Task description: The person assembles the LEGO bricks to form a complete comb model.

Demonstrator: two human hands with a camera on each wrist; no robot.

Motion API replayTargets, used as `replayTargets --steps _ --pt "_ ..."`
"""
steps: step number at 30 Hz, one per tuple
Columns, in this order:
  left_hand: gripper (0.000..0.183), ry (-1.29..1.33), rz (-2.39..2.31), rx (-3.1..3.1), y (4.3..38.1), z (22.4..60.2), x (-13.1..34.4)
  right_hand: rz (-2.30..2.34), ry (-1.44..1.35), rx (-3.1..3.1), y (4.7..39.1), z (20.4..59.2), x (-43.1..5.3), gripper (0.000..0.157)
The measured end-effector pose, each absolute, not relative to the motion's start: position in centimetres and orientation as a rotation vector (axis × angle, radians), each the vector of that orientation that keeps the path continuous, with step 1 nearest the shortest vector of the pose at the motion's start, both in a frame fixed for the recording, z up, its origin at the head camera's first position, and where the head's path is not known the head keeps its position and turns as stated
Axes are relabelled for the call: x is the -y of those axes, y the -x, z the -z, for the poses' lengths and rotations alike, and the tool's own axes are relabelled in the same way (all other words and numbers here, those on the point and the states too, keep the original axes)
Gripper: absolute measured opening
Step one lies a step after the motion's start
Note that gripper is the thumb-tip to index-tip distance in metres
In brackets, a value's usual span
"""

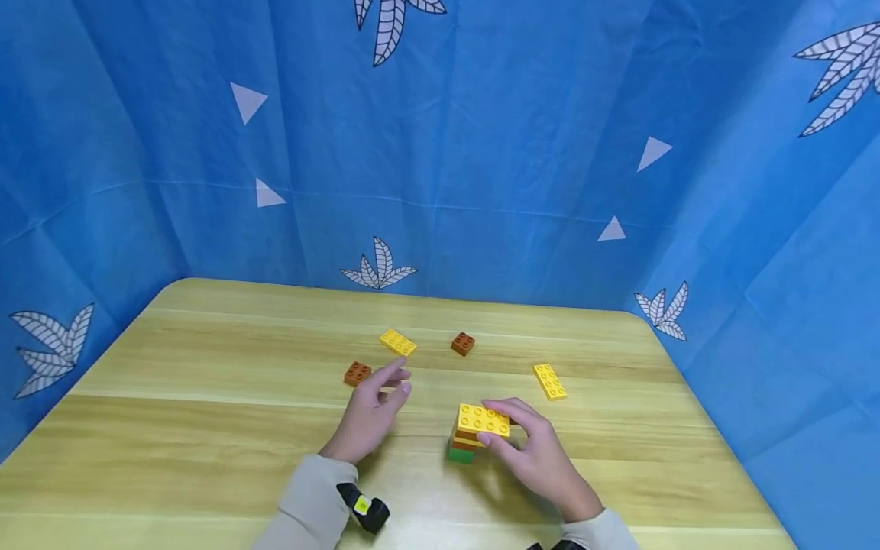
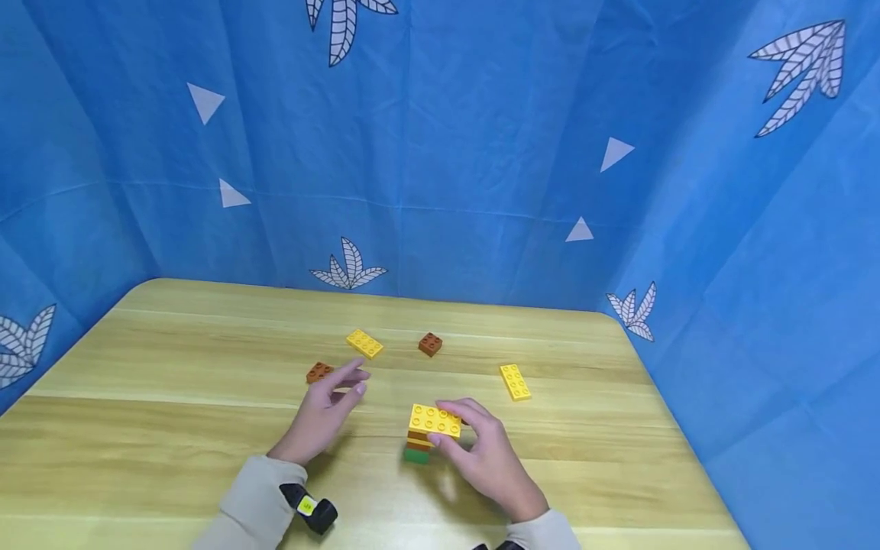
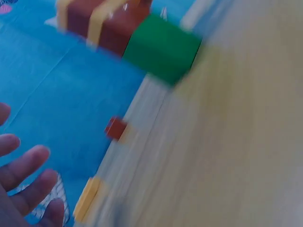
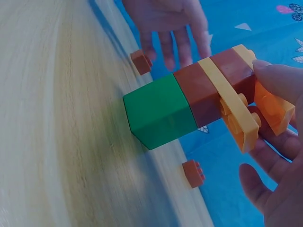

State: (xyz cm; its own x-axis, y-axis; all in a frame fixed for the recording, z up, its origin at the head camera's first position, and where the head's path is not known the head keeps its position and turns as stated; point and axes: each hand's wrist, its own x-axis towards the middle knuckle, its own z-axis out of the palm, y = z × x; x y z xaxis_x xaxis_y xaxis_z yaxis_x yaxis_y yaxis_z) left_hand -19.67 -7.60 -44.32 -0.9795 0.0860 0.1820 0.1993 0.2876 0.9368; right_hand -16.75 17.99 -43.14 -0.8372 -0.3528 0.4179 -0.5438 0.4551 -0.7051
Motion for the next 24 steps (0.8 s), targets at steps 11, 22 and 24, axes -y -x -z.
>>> replayTargets --steps 11,22,24 --pt "0.042 0.079 1.529 2.419 21.1 44.8 11.3 -1.358 -0.759 2.497 16.8 43.0 -18.1 0.037" --pt "0.044 0.022 1.418 2.458 21.5 46.0 12.3 -1.338 -0.758 2.510 16.8 42.9 -18.1 0.040" --pt "0.045 0.009 1.413 2.479 21.5 46.1 12.3 -1.342 -0.753 2.516 16.8 42.8 -18.1 0.040"
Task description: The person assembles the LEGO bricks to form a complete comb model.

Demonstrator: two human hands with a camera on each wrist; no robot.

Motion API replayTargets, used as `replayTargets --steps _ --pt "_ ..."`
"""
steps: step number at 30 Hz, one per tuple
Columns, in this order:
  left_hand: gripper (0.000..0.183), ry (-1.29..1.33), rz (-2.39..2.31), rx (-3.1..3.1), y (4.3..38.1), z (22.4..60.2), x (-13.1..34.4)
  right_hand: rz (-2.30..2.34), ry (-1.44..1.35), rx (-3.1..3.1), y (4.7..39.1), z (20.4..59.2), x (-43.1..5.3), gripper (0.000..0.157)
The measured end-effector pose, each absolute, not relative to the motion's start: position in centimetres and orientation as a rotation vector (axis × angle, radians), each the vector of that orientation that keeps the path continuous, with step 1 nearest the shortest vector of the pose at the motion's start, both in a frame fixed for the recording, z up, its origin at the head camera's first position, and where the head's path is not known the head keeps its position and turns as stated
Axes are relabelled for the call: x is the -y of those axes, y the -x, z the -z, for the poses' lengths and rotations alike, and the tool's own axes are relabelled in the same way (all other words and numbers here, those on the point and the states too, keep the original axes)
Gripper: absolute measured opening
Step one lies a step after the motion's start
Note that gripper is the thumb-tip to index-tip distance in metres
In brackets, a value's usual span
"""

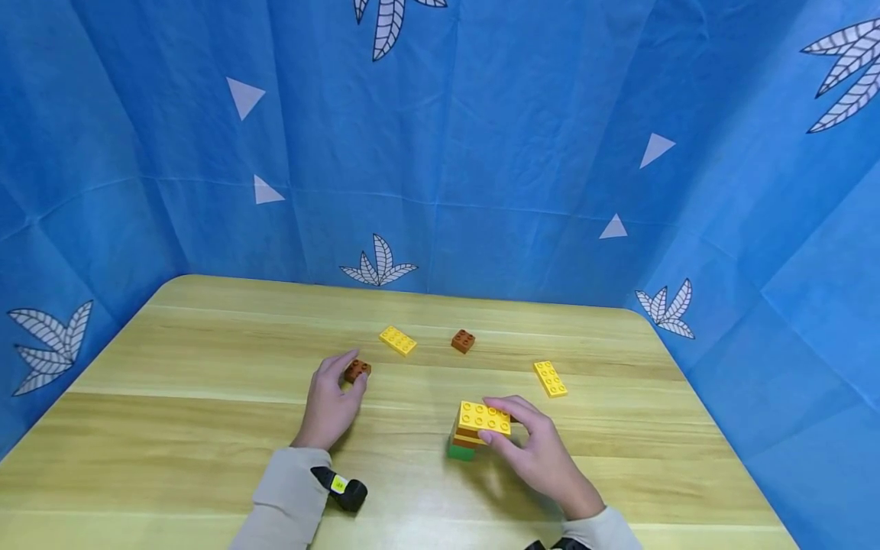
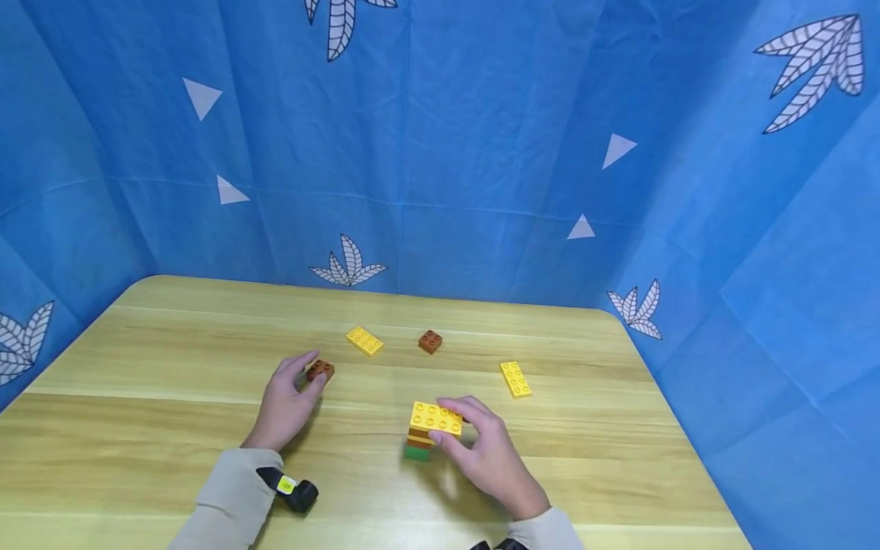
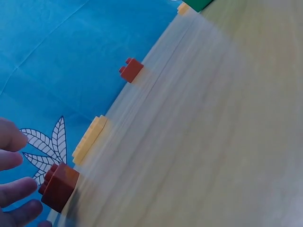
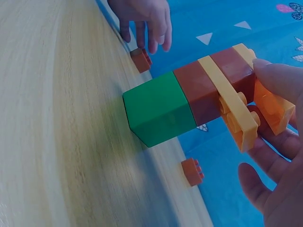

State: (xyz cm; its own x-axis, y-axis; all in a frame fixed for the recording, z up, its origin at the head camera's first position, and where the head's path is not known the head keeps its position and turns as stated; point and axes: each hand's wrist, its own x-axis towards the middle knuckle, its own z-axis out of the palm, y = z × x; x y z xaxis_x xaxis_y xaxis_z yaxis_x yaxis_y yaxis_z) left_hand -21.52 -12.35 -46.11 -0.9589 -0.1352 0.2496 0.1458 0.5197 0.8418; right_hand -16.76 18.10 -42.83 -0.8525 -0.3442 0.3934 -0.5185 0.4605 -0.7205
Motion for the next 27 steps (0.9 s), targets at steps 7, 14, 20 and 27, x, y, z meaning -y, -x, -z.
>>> replayTargets --steps 7,14,20,27 --pt "0.046 -0.016 1.319 2.564 21.6 46.4 12.3 -1.362 -0.749 2.521 16.8 42.8 -18.1 0.039" --pt "0.045 -0.034 1.192 2.608 21.7 46.7 12.3 -1.331 -0.743 2.521 16.8 42.8 -18.0 0.040" --pt "0.044 -0.069 1.114 2.614 21.9 47.1 12.5 -1.306 -0.724 2.533 16.1 40.9 -17.3 0.036" --pt "0.047 -0.108 1.067 2.623 21.9 47.1 12.4 -1.308 -0.730 2.538 15.8 40.3 -17.2 0.035"
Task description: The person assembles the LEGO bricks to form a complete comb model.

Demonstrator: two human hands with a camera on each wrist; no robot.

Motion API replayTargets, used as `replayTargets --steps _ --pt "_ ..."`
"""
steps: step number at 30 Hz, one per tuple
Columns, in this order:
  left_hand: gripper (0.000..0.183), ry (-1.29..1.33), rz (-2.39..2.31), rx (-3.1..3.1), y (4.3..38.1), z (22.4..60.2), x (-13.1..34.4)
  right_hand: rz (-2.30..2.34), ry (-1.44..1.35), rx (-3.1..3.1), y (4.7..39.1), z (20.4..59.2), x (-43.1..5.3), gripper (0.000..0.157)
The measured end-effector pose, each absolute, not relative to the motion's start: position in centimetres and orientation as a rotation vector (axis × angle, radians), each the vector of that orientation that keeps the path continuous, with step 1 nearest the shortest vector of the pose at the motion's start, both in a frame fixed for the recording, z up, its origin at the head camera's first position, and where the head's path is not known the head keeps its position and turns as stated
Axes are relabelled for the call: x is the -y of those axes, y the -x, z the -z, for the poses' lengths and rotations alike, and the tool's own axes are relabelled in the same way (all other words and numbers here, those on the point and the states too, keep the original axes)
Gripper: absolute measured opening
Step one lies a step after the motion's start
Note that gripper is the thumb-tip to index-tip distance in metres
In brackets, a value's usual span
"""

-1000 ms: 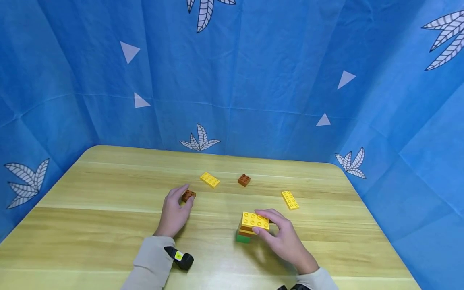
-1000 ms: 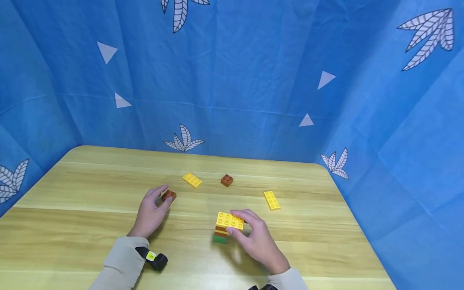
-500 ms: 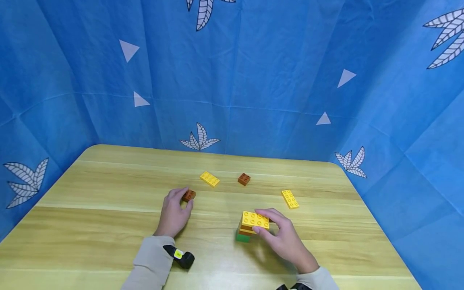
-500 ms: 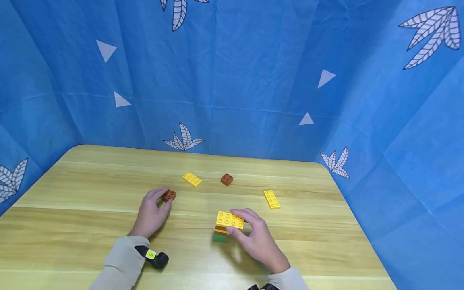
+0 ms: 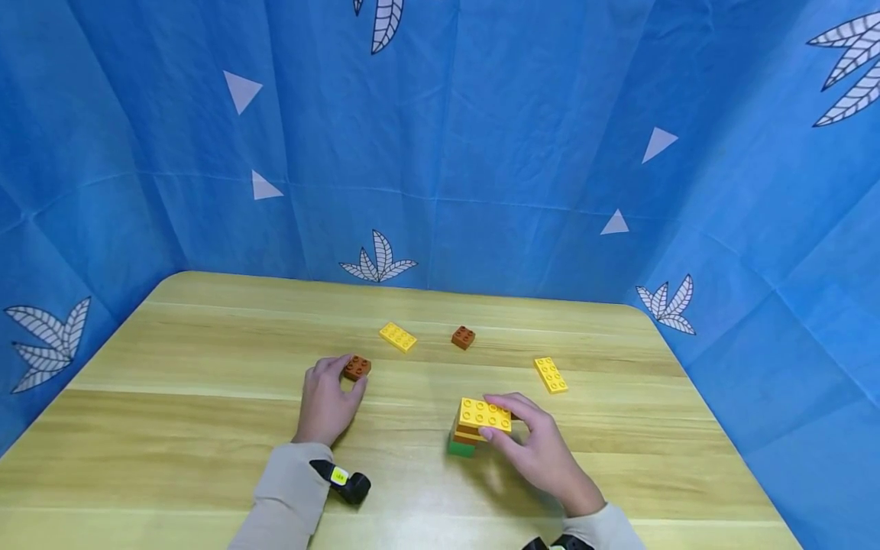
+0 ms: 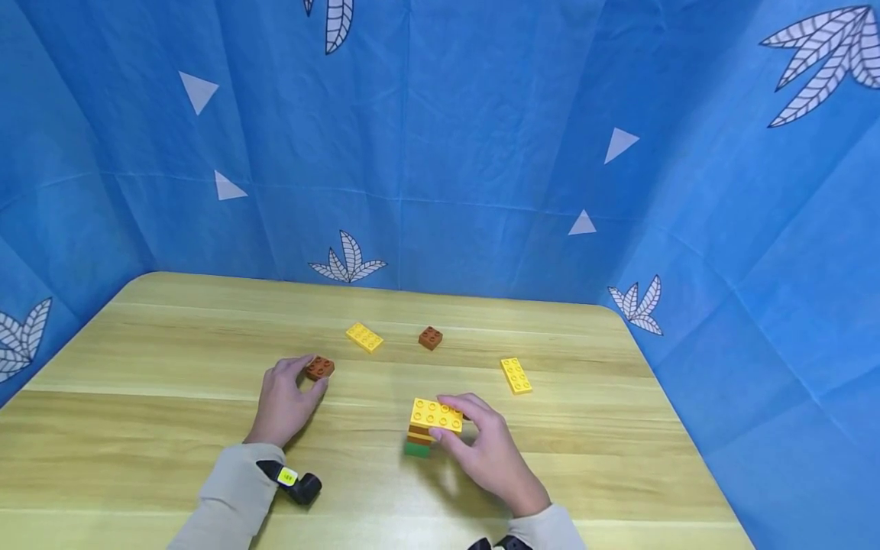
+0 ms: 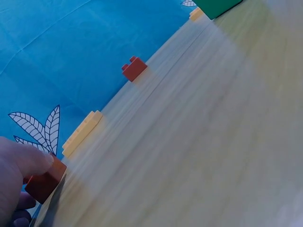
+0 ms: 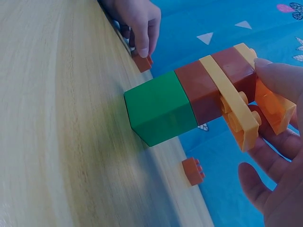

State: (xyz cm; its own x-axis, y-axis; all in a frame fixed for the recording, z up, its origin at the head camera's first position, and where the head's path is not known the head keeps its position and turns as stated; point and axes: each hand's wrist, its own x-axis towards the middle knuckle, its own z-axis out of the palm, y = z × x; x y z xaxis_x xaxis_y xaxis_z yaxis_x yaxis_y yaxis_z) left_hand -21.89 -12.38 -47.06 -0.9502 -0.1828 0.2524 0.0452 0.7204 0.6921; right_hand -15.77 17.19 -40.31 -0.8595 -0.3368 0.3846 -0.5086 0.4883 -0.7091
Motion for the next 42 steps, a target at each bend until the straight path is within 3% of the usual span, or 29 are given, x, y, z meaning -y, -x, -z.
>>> replayTargets --steps 7,42 --pt "0.045 -0.104 0.998 2.611 22.1 47.2 12.3 -1.333 -0.728 2.541 16.8 42.7 -18.0 0.038" --pt "0.040 -0.075 1.164 2.594 21.8 46.5 11.7 -1.374 -0.736 2.535 16.9 42.9 -18.0 0.037"
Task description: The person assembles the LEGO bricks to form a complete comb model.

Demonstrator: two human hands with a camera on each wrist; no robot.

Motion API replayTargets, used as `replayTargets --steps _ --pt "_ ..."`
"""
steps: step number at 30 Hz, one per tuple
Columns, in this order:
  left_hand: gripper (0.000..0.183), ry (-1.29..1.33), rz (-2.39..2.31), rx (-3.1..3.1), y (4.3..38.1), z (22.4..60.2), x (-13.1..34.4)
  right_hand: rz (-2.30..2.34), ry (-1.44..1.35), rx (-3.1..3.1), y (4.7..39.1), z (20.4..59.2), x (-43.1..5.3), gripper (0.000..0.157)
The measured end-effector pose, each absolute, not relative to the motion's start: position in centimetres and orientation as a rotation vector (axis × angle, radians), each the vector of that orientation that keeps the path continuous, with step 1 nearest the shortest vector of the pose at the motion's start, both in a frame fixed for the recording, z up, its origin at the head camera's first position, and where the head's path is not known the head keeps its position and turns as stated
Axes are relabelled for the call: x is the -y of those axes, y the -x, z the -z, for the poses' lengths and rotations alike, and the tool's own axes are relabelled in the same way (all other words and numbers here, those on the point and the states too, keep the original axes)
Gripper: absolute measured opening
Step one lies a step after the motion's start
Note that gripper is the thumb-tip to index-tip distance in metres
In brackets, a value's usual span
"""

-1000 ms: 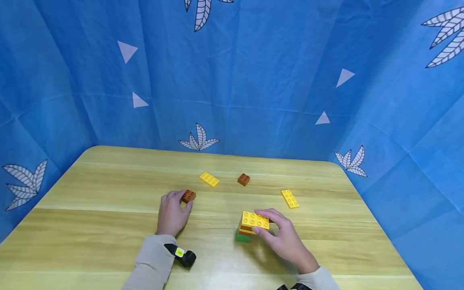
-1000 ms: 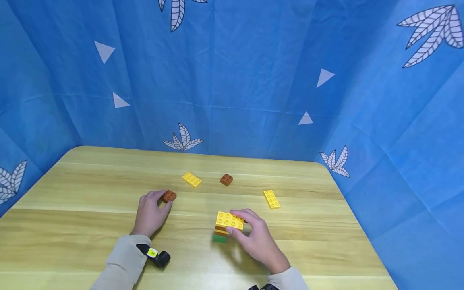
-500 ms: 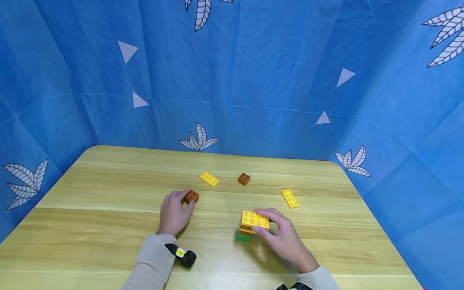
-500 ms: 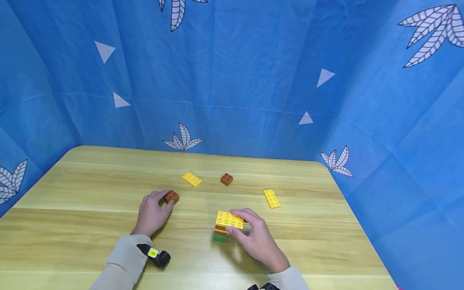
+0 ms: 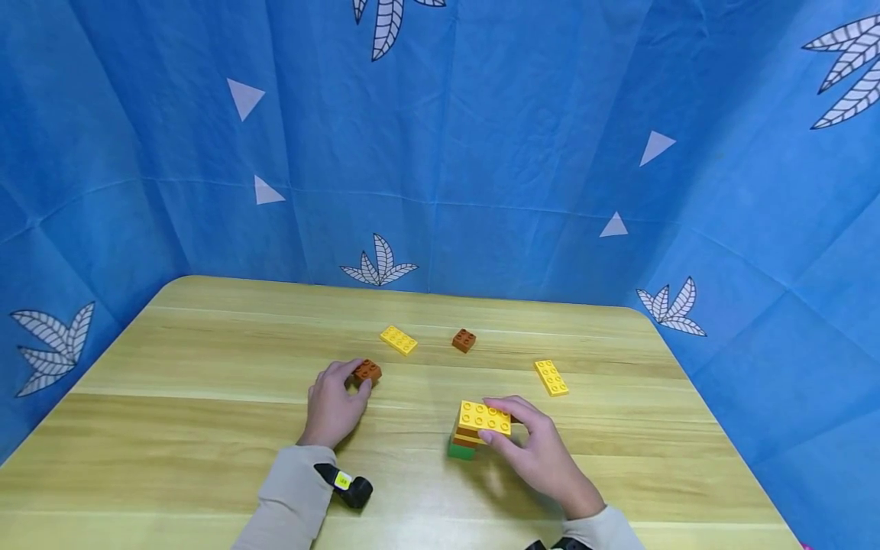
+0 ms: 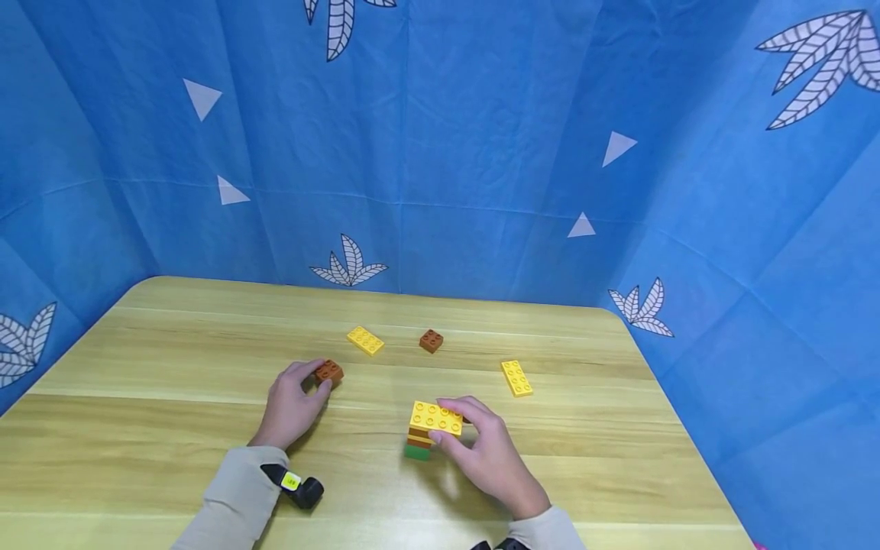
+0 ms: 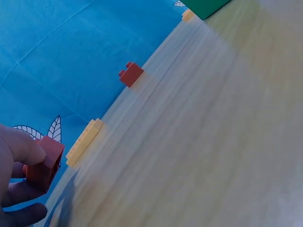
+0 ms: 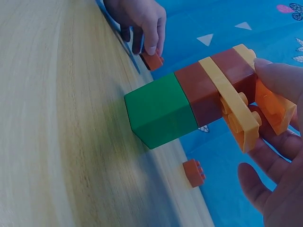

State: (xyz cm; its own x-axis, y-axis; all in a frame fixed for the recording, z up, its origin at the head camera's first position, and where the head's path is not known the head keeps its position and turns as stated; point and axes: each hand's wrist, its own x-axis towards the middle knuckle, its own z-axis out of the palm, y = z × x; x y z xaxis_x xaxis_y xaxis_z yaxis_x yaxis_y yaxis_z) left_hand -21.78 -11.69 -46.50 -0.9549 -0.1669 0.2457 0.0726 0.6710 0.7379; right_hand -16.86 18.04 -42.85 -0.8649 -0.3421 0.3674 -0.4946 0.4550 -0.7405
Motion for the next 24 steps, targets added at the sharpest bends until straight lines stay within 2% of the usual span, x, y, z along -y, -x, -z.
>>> replayTargets --steps 24 --pt "0.043 0.121 1.391 2.536 21.2 45.1 10.4 -1.371 -0.727 2.538 16.7 42.7 -18.0 0.038"
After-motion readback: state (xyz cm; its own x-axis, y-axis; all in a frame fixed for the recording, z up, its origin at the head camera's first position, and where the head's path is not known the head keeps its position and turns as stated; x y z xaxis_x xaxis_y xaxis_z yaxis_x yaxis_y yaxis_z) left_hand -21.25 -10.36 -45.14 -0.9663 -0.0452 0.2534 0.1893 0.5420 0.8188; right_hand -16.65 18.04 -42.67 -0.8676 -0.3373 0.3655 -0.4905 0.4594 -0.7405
